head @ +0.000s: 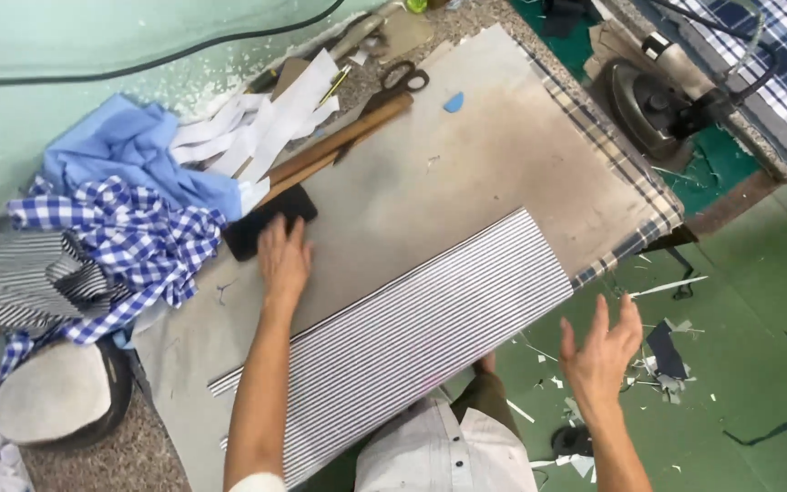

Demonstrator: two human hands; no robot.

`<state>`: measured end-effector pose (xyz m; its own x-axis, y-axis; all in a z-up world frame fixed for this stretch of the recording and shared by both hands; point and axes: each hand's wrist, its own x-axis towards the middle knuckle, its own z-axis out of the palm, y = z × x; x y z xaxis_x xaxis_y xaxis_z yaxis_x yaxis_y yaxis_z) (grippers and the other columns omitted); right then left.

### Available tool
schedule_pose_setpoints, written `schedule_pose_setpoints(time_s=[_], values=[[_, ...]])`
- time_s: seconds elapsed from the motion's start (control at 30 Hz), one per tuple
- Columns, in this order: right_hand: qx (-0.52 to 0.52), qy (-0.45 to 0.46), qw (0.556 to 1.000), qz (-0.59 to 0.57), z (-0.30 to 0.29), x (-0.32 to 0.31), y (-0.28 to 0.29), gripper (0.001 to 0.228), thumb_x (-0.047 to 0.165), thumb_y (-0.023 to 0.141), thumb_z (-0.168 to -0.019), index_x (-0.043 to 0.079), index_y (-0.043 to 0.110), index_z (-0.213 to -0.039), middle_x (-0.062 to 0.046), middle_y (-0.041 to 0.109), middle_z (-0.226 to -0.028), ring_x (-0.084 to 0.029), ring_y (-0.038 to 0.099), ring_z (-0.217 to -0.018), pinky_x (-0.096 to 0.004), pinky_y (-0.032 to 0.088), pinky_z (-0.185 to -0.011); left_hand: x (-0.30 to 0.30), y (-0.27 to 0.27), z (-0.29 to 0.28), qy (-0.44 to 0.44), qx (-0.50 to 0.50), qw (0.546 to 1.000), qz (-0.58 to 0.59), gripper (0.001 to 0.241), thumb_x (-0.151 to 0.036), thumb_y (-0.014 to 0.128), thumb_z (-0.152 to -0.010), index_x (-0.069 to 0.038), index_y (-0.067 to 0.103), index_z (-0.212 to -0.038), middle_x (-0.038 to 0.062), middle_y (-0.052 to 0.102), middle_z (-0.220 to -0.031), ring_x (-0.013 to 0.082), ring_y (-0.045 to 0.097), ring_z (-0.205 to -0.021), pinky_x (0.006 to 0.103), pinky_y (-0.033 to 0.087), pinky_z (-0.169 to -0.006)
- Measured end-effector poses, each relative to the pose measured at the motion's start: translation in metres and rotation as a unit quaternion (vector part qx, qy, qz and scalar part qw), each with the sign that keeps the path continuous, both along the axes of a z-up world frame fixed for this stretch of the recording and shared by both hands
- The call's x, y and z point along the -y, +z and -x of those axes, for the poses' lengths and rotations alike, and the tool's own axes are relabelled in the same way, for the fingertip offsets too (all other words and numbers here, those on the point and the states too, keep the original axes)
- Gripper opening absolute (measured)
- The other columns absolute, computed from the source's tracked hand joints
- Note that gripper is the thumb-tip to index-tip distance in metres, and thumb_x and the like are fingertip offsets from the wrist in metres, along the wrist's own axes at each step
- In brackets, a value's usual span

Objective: Ironing and pressing a striped fabric garment piece on a workstation using a hand iron and a pressing block.

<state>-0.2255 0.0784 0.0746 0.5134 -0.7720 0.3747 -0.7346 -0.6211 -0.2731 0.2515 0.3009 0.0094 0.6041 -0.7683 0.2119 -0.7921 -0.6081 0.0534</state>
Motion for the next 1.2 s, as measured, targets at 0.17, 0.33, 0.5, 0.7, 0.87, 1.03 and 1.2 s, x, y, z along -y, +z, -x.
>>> schedule_pose_setpoints(time_s=[0.17, 0.33, 0.5, 0.7, 0.87, 1.03, 1.2], values=[[0.012, 0.052, 0.998, -0.034, 0.009, -0.023, -0.031, 0.06, 0.029, 0.064, -0.097, -0.001, 0.044, -0.146, -0.037, 0.034, -0.152, -0.053, 0.039, -0.136, -0.072, 0.04, -0.105, -0.138, 0.0, 0.06, 0.013, -0.087, 0.996, 0.002, 0.04, -0.04, 0.068, -0.093, -0.006, 0.068, -0.114, 0.018, 0.064, -0.114, 0.0385, 0.059, -0.104, 0.05, 0.047, -0.094], [0.026, 0.15, 0.982, -0.11, -0.029, -0.056, -0.042, 0.06, 0.026, 0.073, -0.089, -0.002, 0.052, -0.137, -0.036, 0.044, -0.146, -0.052, 0.043, -0.135, -0.068, 0.049, -0.1, -0.21, 0.003, 0.09, 0.17, -0.291, 0.936, -0.099, 0.076, -0.056, 0.069, -0.086, -0.008, 0.049, -0.142, 0.011, 0.054, -0.133, 0.0357, 0.054, -0.125, 0.0548, 0.05, -0.091], [0.104, 0.353, 0.85, -0.377, -0.078, -0.123, -0.019, 0.034, 0.026, 0.064, -0.096, 0.001, 0.067, -0.119, -0.016, 0.071, -0.115, -0.029, 0.072, -0.103, -0.037, 0.066, -0.082, -0.217, 0.008, 0.131, 0.098, -0.162, 0.979, -0.073, 0.031, -0.032, 0.061, -0.099, -0.009, 0.069, -0.079, 0.008, 0.069, -0.079, 0.0322, 0.063, -0.077, 0.0465, 0.049, -0.075], [0.01, 0.095, 0.477, -0.874, -0.133, -0.195, 0.042, 0.079, 0.057, 0.064, -0.079, -0.001, 0.059, -0.133, -0.021, 0.072, -0.129, -0.034, 0.072, -0.114, -0.041, 0.06, -0.095, -0.182, -0.007, 0.283, -0.003, -0.081, 0.994, -0.07, 0.015, -0.015, 0.069, -0.075, -0.019, 0.069, -0.09, 0.0, 0.069, -0.082, 0.0272, 0.067, -0.065, 0.0457, 0.052, -0.052], [0.005, 0.271, 0.624, -0.733, -0.12, -0.179, 0.005, 0.017, 0.003, 0.059, -0.082, 0.007, 0.062, -0.097, -0.006, 0.065, -0.092, -0.017, 0.06, -0.085, -0.032, 0.051, -0.073, -0.094, 0.144, 0.282, -0.175, -0.268, 0.934, 0.157, 0.025, -0.035, 0.072, -0.093, -0.01, 0.077, -0.092, 0.004, 0.077, -0.086, 0.0264, 0.071, -0.076, 0.0429, 0.052, -0.07], [-0.197, 0.5, 0.649, -0.539, -0.087, -0.091, 0.077, 0.015, 0.023, 0.061, -0.098, 0.008, 0.063, -0.097, -0.005, 0.065, -0.084, -0.021, 0.056, -0.072, -0.038, 0.047, -0.068, 0.004, 0.137, 0.226, -0.405, -0.425, 0.759, 0.283, 0.056, -0.046, 0.042, -0.108, 0.001, 0.073, -0.106, 0.016, 0.075, -0.104, 0.0336, 0.072, -0.097, 0.0482, 0.051, -0.095], [-0.403, 0.344, 0.78, -0.332, -0.055, -0.006, 0.245, 0.033, 0.009, 0.055, -0.09, 0.024, 0.079, -0.107, -0.007, 0.081, -0.09, -0.034, 0.076, -0.088, -0.045, 0.061, -0.081, 0.055, 0.117, 0.201, -0.392, -0.43, 0.812, 0.054, 0.053, -0.058, 0.07, -0.086, -0.007, 0.067, -0.074, 0.016, 0.057, -0.052, 0.0428, 0.059, -0.054, 0.0451, 0.046, -0.054]])
